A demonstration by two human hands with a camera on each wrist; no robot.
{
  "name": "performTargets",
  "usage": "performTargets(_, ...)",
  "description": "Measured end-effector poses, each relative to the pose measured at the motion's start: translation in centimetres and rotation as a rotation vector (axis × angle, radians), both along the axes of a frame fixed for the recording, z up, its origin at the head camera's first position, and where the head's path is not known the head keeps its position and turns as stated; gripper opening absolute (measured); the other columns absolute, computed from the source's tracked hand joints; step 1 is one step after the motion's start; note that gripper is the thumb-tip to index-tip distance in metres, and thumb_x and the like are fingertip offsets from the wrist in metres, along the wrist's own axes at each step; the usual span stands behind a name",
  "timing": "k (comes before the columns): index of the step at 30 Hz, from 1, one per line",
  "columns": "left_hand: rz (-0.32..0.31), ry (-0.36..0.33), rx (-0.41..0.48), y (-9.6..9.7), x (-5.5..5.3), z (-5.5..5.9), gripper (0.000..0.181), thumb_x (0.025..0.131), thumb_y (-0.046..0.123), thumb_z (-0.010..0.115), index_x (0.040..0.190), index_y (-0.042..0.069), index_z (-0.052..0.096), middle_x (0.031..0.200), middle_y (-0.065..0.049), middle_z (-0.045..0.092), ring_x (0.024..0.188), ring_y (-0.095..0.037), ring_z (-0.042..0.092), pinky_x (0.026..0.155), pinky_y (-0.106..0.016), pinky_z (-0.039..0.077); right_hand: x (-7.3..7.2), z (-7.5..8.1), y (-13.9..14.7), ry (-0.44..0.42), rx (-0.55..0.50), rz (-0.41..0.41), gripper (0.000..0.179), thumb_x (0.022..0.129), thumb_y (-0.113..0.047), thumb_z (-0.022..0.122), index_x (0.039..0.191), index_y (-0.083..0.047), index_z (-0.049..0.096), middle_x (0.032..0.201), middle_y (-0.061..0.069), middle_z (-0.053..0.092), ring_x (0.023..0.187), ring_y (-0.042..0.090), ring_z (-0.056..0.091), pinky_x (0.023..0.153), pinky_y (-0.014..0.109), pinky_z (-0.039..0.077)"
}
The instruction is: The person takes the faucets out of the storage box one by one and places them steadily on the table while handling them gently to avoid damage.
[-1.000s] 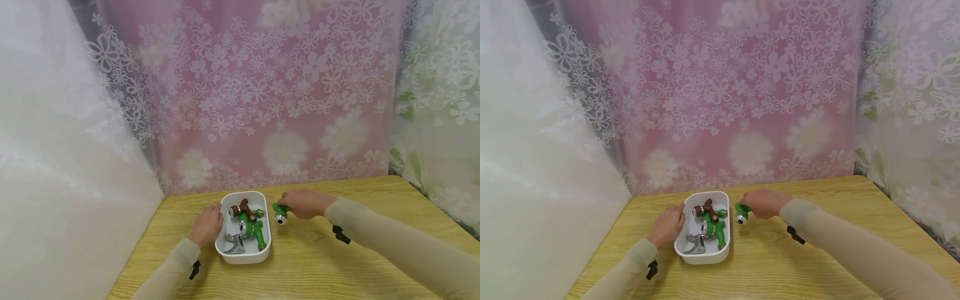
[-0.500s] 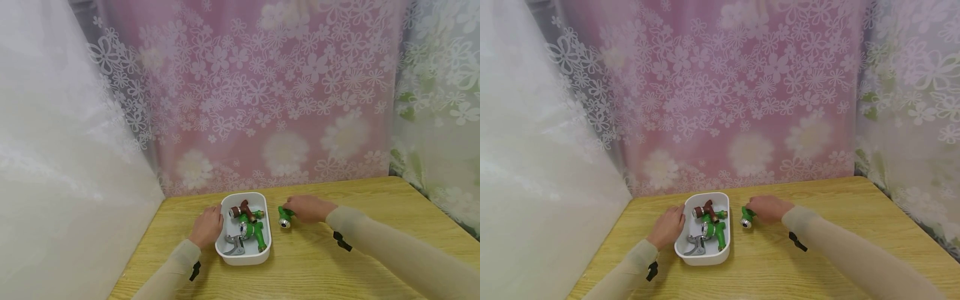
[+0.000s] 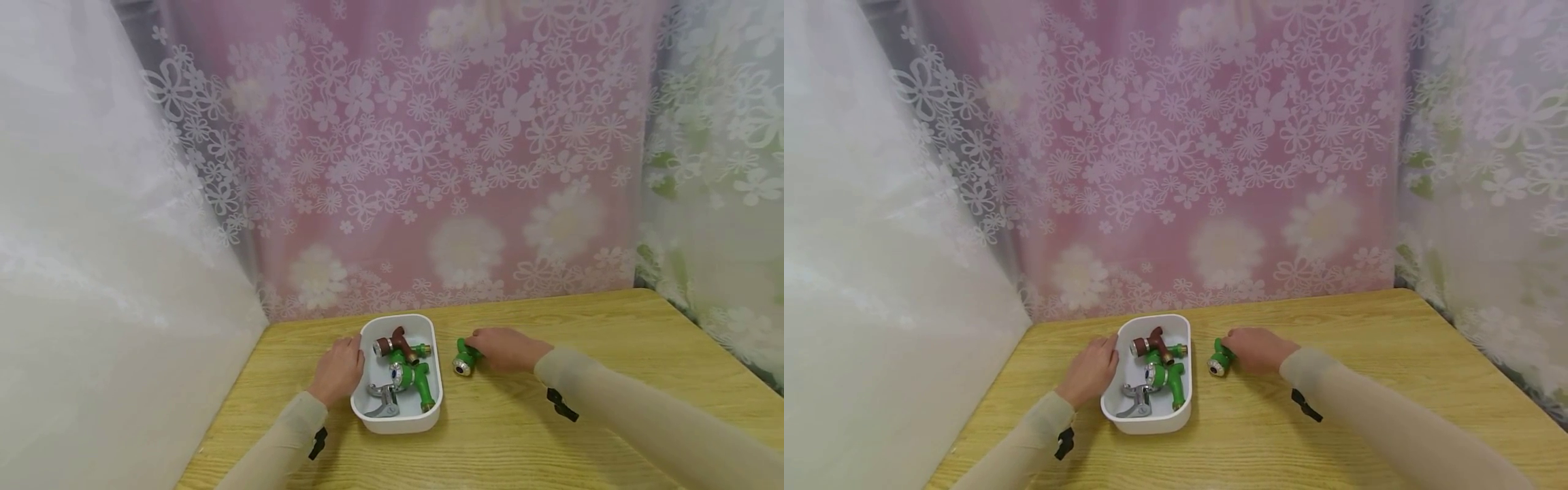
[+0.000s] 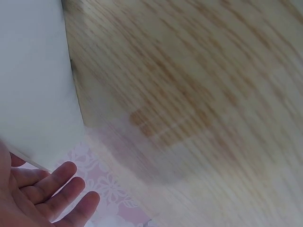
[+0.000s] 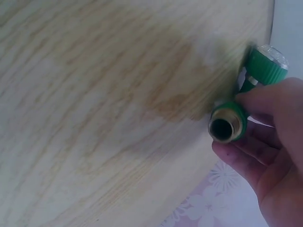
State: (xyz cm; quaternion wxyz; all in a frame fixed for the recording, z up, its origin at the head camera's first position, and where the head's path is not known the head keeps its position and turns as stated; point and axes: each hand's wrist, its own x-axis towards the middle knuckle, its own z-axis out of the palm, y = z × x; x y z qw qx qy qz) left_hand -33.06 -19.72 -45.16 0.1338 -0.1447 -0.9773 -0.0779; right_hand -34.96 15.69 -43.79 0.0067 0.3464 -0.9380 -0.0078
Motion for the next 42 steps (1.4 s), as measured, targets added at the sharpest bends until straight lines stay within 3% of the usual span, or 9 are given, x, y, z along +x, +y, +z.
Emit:
performTargets(4, 0.002, 0.001, -0.004, 0.0, 0.0, 0.1, 0.043, 0.105, 0.021, 0.049, 0.140, -0.002, 0.054, 0.125, -0.021, 0.065, 0.115, -0.035, 0.063, 0.091, -0.052, 0.056, 0.0, -0.3, 0.1, -0.002, -0.032, 0.005, 0.034, 0.094, -0.008, 0.069, 0.127, -0.004, 0.064, 0.113, 0.013, 0.069, 0.103, 0.029, 0.068, 0.088, 0.044, 0.057)
performTargets(10, -0.003, 0.017, -0.013, 0.1, 0.0, 0.2, 0.042, 0.104, 0.021, 0.049, 0.139, -0.003, 0.055, 0.123, -0.020, 0.066, 0.113, -0.035, 0.064, 0.089, -0.052, 0.056, -0.3, -0.5, 0.4, 0.001, -0.066, 0.023, 0.047, 0.096, -0.010, 0.067, 0.141, -0.016, 0.058, 0.112, 0.010, 0.071, 0.099, 0.027, 0.069, 0.084, 0.045, 0.058)
performTargets(18, 0.004, 0.000, -0.013, 0.0, -0.1, 0.2, 0.043, 0.104, 0.021, 0.049, 0.140, -0.002, 0.054, 0.125, -0.021, 0.066, 0.115, -0.035, 0.063, 0.092, -0.051, 0.056, -1.1, -0.5, -0.1, 0.055, -0.010, 0.119, 0.029, 0.092, -0.014, 0.074, 0.120, -0.022, 0.072, 0.103, -0.001, 0.073, 0.093, 0.018, 0.069, 0.081, 0.037, 0.059)
performTargets(25, 0.003, -0.009, -0.003, 0.1, 0.0, 0.3, 0.044, 0.104, 0.021, 0.048, 0.141, -0.002, 0.053, 0.126, -0.021, 0.065, 0.117, -0.036, 0.063, 0.093, -0.052, 0.055, -1.4, -0.4, -1.1, 0.011, -0.023, 0.082, 0.027, 0.092, -0.021, 0.075, 0.118, -0.017, 0.071, 0.107, 0.000, 0.074, 0.095, 0.016, 0.070, 0.085, 0.037, 0.058)
performTargets(32, 0.009, -0.020, -0.010, 0.1, 0.1, 0.3, 0.044, 0.104, 0.023, 0.049, 0.141, -0.001, 0.053, 0.123, -0.020, 0.066, 0.114, -0.035, 0.063, 0.091, -0.052, 0.056, -1.7, -0.4, -2.0, -0.006, -0.055, 0.054, 0.010, 0.092, -0.020, 0.074, 0.102, -0.019, 0.072, 0.085, -0.007, 0.069, 0.073, 0.007, 0.062, 0.071, 0.032, 0.056)
performTargets(38, 0.017, -0.019, -0.012, 0.1, 0.0, 0.2, 0.044, 0.104, 0.024, 0.050, 0.140, -0.001, 0.054, 0.121, -0.018, 0.067, 0.113, -0.033, 0.064, 0.089, -0.051, 0.057, -2.1, -0.5, -2.6, -0.039, -0.038, -0.032, 0.006, 0.092, -0.024, 0.073, 0.096, -0.024, 0.069, 0.078, -0.014, 0.063, 0.070, 0.003, 0.057, 0.069, 0.030, 0.053)
performTargets(42, 0.023, -0.018, -0.009, 0.2, -0.1, 0.1, 0.044, 0.104, 0.024, 0.050, 0.139, 0.000, 0.054, 0.121, -0.018, 0.067, 0.113, -0.033, 0.064, 0.088, -0.050, 0.057, -2.4, -0.4, -2.9, -0.049, -0.030, -0.046, 0.006, 0.092, -0.024, 0.073, 0.095, -0.022, 0.068, 0.076, -0.012, 0.061, 0.069, 0.005, 0.056, 0.067, 0.030, 0.050)
